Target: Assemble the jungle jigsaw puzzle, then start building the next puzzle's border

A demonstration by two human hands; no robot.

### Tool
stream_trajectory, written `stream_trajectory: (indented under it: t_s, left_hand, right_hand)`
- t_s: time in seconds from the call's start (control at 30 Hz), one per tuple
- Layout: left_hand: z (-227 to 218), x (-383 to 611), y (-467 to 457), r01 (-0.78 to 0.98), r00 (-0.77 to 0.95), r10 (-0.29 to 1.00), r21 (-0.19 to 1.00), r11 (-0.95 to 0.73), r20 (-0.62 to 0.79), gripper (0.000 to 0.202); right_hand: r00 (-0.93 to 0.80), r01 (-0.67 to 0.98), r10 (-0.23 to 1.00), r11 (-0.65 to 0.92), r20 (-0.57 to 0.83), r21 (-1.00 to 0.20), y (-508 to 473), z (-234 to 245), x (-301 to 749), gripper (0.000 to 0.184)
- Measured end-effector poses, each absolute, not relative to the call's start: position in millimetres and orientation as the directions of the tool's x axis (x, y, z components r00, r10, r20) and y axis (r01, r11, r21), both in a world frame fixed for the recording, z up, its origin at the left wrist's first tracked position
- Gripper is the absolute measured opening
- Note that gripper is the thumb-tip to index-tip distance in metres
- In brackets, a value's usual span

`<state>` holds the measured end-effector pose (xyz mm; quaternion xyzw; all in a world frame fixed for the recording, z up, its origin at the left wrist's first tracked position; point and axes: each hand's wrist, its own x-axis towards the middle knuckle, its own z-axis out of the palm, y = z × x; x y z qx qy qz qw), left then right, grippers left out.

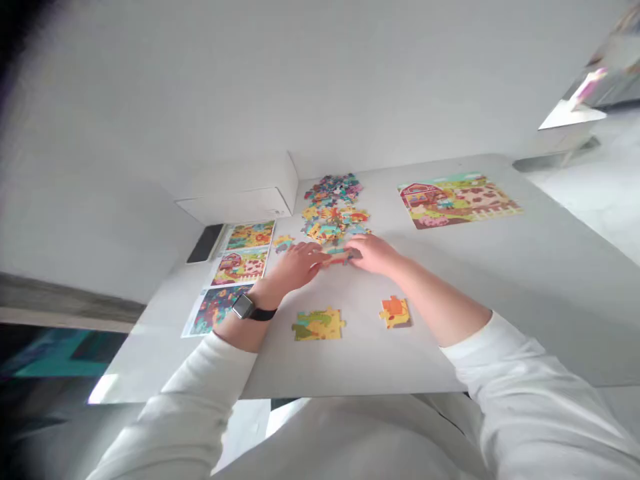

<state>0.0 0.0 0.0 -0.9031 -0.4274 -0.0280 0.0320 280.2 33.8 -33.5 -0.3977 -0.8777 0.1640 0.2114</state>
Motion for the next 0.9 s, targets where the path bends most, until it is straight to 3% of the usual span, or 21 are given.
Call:
stream_trajectory:
  t_s: [0.23,0.4,0.6,0.8,0.9]
  left_hand:
    - [4.0,1.0,-2.9,0.777,0.629,0.775,-0.026,-0.628,0.062,0.037]
    - [-1.4,-1.5,-3.7,0.778,0.622,0.779,0.05,-0.626,0.077,0.035]
    - [-5.0,-27.0,2.7,0.745,0.589,0.784,0.243,-0.621,0.197,0.065]
    - [0.7,-80.1,2.4,0.848,0.462,0.885,0.265,-0.458,0.051,0.073]
    - [-3.7,-88.9,3.0,0.855,0.47,0.882,0.235,-0.462,0.022,0.064]
  right_hand:
    - [-0.557,0.648,0.791,0.604,0.253,-0.464,33.0,-34.5,276.1,0.046]
    - [-0.561,0.648,0.785,0.614,0.263,-0.451,29.0,-35.2,274.0,0.048]
    - [-0.56,0.663,0.787,0.613,0.258,-0.43,26.6,-35.1,273.9,0.047]
    - [-0.56,0.659,0.79,0.608,0.251,-0.443,26.1,-33.8,275.4,0.047]
    - [-0.568,0.654,0.781,0.62,0.26,-0.435,27.7,-35.1,275.7,0.04]
